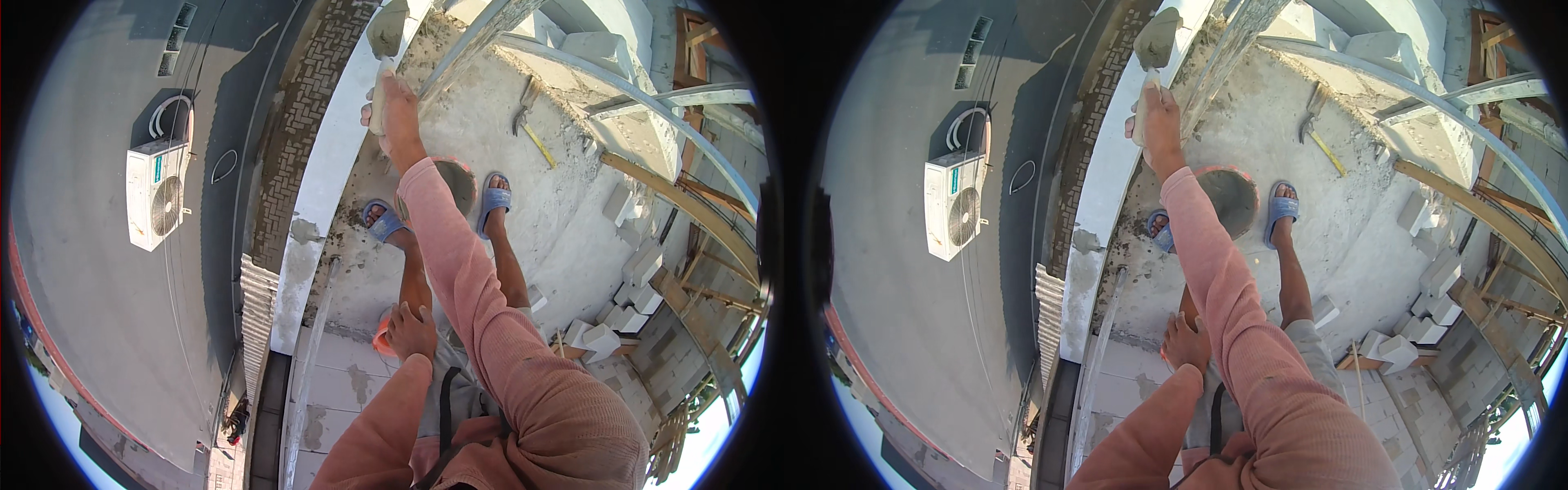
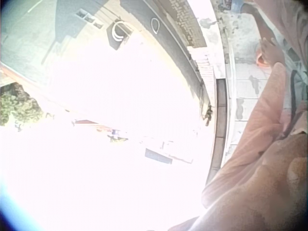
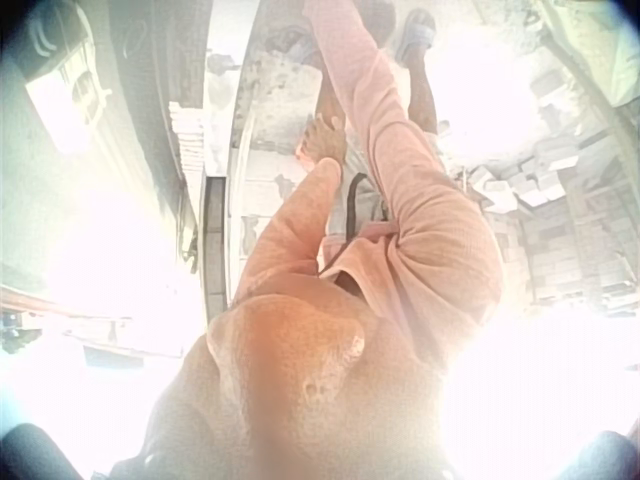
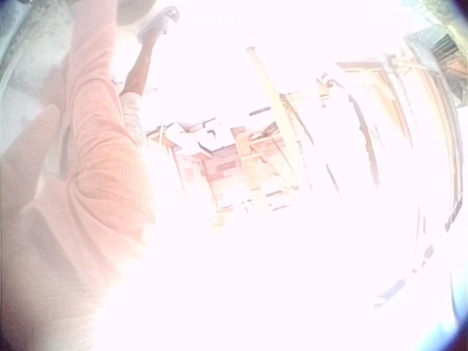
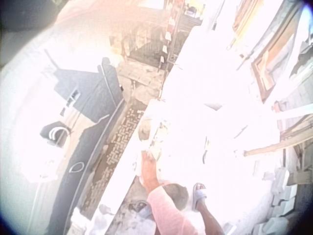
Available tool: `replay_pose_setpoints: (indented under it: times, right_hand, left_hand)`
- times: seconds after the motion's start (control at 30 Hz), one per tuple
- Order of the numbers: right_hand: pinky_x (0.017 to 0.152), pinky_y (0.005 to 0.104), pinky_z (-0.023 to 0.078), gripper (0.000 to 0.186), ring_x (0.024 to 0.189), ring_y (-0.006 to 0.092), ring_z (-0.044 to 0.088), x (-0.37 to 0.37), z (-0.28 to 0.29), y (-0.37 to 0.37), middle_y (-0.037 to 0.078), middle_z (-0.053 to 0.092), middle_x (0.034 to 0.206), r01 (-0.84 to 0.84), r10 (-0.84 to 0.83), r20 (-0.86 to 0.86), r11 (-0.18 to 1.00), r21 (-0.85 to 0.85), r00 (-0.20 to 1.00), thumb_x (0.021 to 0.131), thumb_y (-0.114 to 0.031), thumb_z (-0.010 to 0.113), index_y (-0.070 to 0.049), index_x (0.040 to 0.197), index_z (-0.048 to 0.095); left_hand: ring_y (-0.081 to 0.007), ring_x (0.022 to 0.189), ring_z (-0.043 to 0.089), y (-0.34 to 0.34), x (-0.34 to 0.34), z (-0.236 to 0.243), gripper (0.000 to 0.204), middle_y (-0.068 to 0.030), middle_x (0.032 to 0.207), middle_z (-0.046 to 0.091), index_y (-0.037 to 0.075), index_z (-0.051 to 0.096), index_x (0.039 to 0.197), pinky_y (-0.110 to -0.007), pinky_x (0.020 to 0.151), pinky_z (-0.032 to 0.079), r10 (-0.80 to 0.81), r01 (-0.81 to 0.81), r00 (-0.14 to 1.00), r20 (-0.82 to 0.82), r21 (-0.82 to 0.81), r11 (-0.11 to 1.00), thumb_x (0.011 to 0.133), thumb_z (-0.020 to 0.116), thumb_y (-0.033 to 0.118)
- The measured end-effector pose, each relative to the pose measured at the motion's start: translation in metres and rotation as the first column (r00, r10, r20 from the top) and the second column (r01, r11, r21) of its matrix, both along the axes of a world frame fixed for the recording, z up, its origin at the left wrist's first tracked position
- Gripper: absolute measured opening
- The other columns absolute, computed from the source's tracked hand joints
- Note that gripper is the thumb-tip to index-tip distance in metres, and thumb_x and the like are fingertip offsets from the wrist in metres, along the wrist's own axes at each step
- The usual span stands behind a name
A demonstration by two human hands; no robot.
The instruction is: The person applies mortar from a bucket onto a structure using a trowel, handles a concrete block to apply mortar to its side, and then presses it into place on the wall.
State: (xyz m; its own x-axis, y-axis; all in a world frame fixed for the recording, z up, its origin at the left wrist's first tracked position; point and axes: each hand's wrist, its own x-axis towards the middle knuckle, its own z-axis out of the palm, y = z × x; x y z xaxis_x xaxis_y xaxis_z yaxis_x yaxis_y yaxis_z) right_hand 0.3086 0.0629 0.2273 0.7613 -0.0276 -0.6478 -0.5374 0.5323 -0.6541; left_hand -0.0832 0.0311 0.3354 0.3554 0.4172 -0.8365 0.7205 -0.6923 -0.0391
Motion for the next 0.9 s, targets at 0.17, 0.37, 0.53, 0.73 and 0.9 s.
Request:
replay_pose_setpoints:
  times: [0.17,0.37,0.53,0.73,0.9]
  right_hand:
    - [0.049,0.0357,0.059,0.031,0.062,0.0188,0.064,0.015,-0.014,0.018,0.011,0.059,0.092,-0.138,0.142,-0.019,0.913,-0.383,0.990,0.107,-0.028,0.056,-0.001,0.121,0.052]
    - [0.045,0.0367,0.062,0.039,0.060,0.0250,0.069,0.017,-0.056,0.042,0.017,0.063,0.093,-0.145,0.149,-0.041,0.807,-0.573,0.988,0.108,-0.025,0.052,0.007,0.129,0.045]
    - [0.046,0.0351,0.055,0.028,0.057,0.0179,0.060,-0.016,-0.040,0.066,0.009,0.057,0.087,-0.098,0.066,-0.093,0.911,-0.400,0.994,0.109,-0.027,0.052,-0.005,0.125,0.046]
    - [0.042,0.0341,0.048,0.026,0.053,0.0168,0.055,-0.020,-0.028,0.061,0.005,0.049,0.084,0.035,-0.019,0.076,0.978,-0.205,0.997,0.110,-0.032,0.049,-0.008,0.119,0.046]
    - [0.045,0.0352,0.050,0.028,0.055,0.0182,0.056,0.015,-0.046,0.049,0.006,0.050,0.086,0.031,-0.007,0.078,0.952,-0.304,0.997,0.110,-0.033,0.049,-0.007,0.120,0.046]
  left_hand:
    - [-0.0337,0.138,0.055,0.002,-0.003,-0.002,0.054,-0.0147,0.153,0.054,0.010,0.057,0.142,-0.050,0.112,0.042,0.000,0.000,1.000,0.004,-0.006,1.000,0.101,0.054,0.045]
    - [-0.0344,0.138,0.055,0.003,-0.003,-0.001,0.054,-0.0156,0.153,0.054,0.009,0.057,0.142,-0.051,0.112,0.042,-0.002,0.003,1.000,0.023,-0.049,0.999,0.101,0.054,0.045]
    - [-0.0344,0.138,0.054,0.008,-0.010,-0.005,0.054,-0.0159,0.153,0.054,0.009,0.056,0.142,-0.050,0.113,0.042,-0.020,0.020,1.000,0.001,-0.059,0.998,0.101,0.055,0.044]
    - [-0.0349,0.139,0.053,0.011,-0.009,-0.002,0.054,-0.0155,0.153,0.053,0.009,0.056,0.142,-0.051,0.114,0.041,0.005,-0.007,0.999,-0.033,-0.075,0.997,0.102,0.055,0.045]
    - [-0.0360,0.139,0.053,0.008,-0.009,-0.002,0.055,-0.0157,0.154,0.053,0.009,0.056,0.143,-0.052,0.113,0.040,0.018,-0.015,0.999,0.033,-0.079,0.997,0.102,0.053,0.046]
